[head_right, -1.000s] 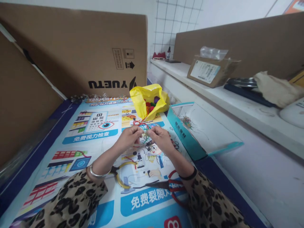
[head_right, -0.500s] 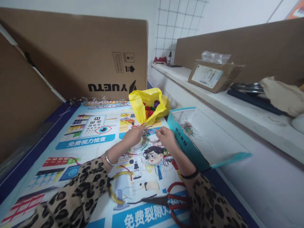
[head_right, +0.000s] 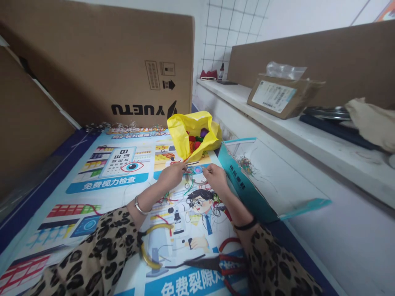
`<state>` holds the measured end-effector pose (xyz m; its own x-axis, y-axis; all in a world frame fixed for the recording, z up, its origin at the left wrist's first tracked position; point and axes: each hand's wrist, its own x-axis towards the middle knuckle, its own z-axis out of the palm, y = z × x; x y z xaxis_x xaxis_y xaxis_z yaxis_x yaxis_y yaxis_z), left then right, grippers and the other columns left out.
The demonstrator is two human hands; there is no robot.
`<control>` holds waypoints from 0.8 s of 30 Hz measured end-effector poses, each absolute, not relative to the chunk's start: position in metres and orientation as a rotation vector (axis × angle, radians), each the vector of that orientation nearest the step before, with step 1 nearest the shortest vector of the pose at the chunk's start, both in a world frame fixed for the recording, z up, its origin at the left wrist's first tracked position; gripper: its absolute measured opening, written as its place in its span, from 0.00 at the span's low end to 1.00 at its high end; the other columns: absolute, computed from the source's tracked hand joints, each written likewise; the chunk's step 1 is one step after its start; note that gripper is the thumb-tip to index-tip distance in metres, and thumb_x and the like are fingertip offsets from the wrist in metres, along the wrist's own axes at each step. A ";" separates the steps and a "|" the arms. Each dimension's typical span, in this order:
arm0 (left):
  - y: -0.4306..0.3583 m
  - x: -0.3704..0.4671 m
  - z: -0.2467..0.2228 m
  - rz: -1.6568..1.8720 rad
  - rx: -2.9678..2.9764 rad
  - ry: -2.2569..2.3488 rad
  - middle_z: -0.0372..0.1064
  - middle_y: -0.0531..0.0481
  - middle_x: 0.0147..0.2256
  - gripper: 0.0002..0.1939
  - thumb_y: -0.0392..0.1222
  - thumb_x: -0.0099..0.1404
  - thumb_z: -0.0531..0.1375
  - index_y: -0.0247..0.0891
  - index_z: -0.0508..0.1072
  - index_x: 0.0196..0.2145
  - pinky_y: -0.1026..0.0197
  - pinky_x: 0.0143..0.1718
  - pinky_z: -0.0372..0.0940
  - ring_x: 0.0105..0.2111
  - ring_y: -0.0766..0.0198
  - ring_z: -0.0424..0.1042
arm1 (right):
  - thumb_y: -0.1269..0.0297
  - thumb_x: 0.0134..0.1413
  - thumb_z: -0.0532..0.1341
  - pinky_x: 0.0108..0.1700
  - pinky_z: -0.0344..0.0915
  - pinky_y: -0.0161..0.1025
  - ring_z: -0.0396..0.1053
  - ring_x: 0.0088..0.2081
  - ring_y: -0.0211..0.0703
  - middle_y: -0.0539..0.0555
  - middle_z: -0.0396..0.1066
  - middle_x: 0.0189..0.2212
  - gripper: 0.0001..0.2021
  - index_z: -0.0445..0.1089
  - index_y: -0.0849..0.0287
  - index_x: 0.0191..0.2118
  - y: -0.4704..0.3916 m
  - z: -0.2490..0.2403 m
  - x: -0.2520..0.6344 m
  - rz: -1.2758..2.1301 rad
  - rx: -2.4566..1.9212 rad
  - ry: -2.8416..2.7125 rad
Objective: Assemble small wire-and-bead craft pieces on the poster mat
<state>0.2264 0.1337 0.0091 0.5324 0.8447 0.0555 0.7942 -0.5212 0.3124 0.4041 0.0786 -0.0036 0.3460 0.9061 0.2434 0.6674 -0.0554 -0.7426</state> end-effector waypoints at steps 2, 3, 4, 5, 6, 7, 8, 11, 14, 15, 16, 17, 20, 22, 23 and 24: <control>0.135 0.223 0.012 0.269 2.513 1.394 0.68 0.47 0.42 0.14 0.36 0.63 0.46 0.42 0.68 0.42 0.59 0.37 0.62 0.40 0.59 0.68 | 0.57 0.43 0.54 0.22 0.51 0.33 0.56 0.19 0.36 0.45 0.58 0.13 0.11 0.60 0.57 0.18 0.078 -0.002 0.403 0.363 -1.812 -1.394; 0.135 0.222 0.013 0.263 2.512 1.397 0.69 0.47 0.42 0.14 0.36 0.63 0.47 0.42 0.68 0.41 0.59 0.37 0.62 0.40 0.59 0.68 | 0.57 0.43 0.54 0.22 0.51 0.33 0.56 0.19 0.36 0.45 0.58 0.13 0.11 0.60 0.57 0.19 0.077 -0.002 0.402 0.363 -1.821 -1.394; 0.136 0.220 0.014 0.259 2.513 1.399 0.69 0.47 0.42 0.14 0.35 0.62 0.47 0.42 0.69 0.41 0.60 0.37 0.62 0.40 0.59 0.68 | 0.58 0.43 0.54 0.22 0.51 0.33 0.56 0.19 0.36 0.45 0.57 0.13 0.10 0.60 0.57 0.19 0.077 -0.001 0.402 0.363 -1.829 -1.393; 0.136 0.219 0.015 0.256 2.516 1.400 0.69 0.47 0.42 0.14 0.35 0.61 0.47 0.42 0.69 0.40 0.60 0.37 0.62 0.40 0.59 0.68 | 0.58 0.43 0.54 0.22 0.51 0.33 0.56 0.19 0.36 0.45 0.57 0.13 0.10 0.60 0.57 0.19 0.076 -0.001 0.401 0.364 -1.837 -1.392; 0.137 0.217 0.016 0.254 2.519 1.403 0.69 0.47 0.42 0.14 0.34 0.61 0.47 0.41 0.69 0.40 0.60 0.37 0.62 0.41 0.58 0.68 | 0.58 0.43 0.54 0.23 0.51 0.33 0.56 0.19 0.36 0.45 0.57 0.12 0.10 0.60 0.57 0.19 0.076 -0.002 0.401 0.365 -1.844 -1.391; 0.137 0.215 0.017 0.250 2.522 1.407 0.69 0.47 0.42 0.14 0.34 0.60 0.48 0.41 0.69 0.39 0.60 0.36 0.62 0.41 0.58 0.69 | 0.58 0.43 0.54 0.23 0.51 0.33 0.56 0.19 0.36 0.45 0.58 0.12 0.10 0.60 0.57 0.19 0.076 -0.002 0.401 0.366 -1.850 -1.391; 0.138 0.214 0.018 0.243 2.525 1.413 0.70 0.47 0.42 0.14 0.34 0.60 0.48 0.41 0.69 0.39 0.59 0.36 0.62 0.40 0.58 0.69 | 0.59 0.43 0.54 0.23 0.51 0.33 0.57 0.19 0.36 0.45 0.58 0.13 0.10 0.60 0.57 0.19 0.076 -0.003 0.402 0.367 -1.854 -1.392; 0.139 0.211 0.019 0.216 2.534 1.434 0.71 0.46 0.40 0.12 0.33 0.58 0.50 0.41 0.70 0.37 0.60 0.34 0.62 0.38 0.57 0.70 | 0.59 0.43 0.54 0.22 0.51 0.33 0.57 0.19 0.36 0.45 0.59 0.13 0.09 0.60 0.57 0.19 0.075 -0.005 0.404 0.374 -1.859 -1.401; 0.140 0.209 0.020 0.204 2.543 1.483 0.72 0.44 0.38 0.11 0.33 0.57 0.51 0.39 0.70 0.36 0.59 0.34 0.63 0.37 0.56 0.71 | 0.60 0.41 0.54 0.22 0.51 0.32 0.57 0.19 0.35 0.45 0.59 0.14 0.08 0.60 0.57 0.19 0.075 -0.005 0.406 0.378 -1.863 -1.412; 0.140 0.209 0.020 0.206 2.545 1.504 0.72 0.43 0.37 0.10 0.34 0.58 0.51 0.39 0.70 0.36 0.59 0.34 0.62 0.37 0.55 0.71 | 0.61 0.41 0.54 0.22 0.51 0.32 0.57 0.19 0.35 0.45 0.59 0.14 0.08 0.60 0.57 0.19 0.075 -0.005 0.407 0.376 -1.866 -1.415; 0.140 0.209 0.021 0.212 2.547 1.524 0.72 0.43 0.37 0.10 0.35 0.59 0.51 0.38 0.70 0.36 0.58 0.34 0.62 0.36 0.55 0.71 | 0.61 0.41 0.54 0.22 0.51 0.32 0.57 0.19 0.35 0.45 0.59 0.14 0.07 0.60 0.57 0.19 0.075 -0.004 0.408 0.373 -1.869 -1.417; 0.139 0.209 0.023 0.221 2.550 1.541 0.71 0.43 0.37 0.10 0.36 0.60 0.50 0.38 0.70 0.37 0.58 0.34 0.62 0.37 0.55 0.71 | 0.61 0.41 0.54 0.22 0.51 0.32 0.57 0.19 0.35 0.45 0.59 0.14 0.07 0.60 0.57 0.19 0.075 -0.003 0.408 0.370 -1.872 -1.418; 0.134 0.212 0.027 0.304 2.582 1.518 0.70 0.45 0.38 0.12 0.40 0.63 0.47 0.40 0.69 0.38 0.59 0.35 0.62 0.38 0.58 0.70 | 0.61 0.42 0.54 0.22 0.51 0.32 0.57 0.19 0.35 0.45 0.59 0.13 0.08 0.60 0.57 0.19 0.075 -0.001 0.408 0.353 -1.877 -1.414; 0.131 0.215 0.029 0.385 2.606 1.441 0.70 0.47 0.39 0.12 0.42 0.64 0.47 0.41 0.69 0.38 0.61 0.36 0.62 0.38 0.60 0.69 | 0.60 0.42 0.54 0.23 0.51 0.32 0.57 0.19 0.35 0.45 0.59 0.14 0.08 0.60 0.57 0.19 0.075 -0.001 0.408 0.335 -1.876 -1.412; 0.129 0.217 0.029 0.424 2.617 1.393 0.70 0.48 0.38 0.12 0.42 0.65 0.47 0.41 0.69 0.37 0.62 0.36 0.61 0.39 0.61 0.69 | 0.60 0.41 0.53 0.23 0.51 0.32 0.58 0.20 0.35 0.45 0.59 0.14 0.08 0.60 0.58 0.19 0.075 0.000 0.408 0.328 -1.874 -1.414; 0.127 0.219 0.028 0.460 2.628 1.343 0.69 0.49 0.38 0.11 0.42 0.64 0.48 0.41 0.70 0.37 0.62 0.36 0.61 0.39 0.61 0.68 | 0.60 0.41 0.54 0.23 0.51 0.32 0.58 0.20 0.35 0.46 0.60 0.14 0.08 0.60 0.58 0.19 0.075 0.000 0.408 0.323 -1.873 -1.417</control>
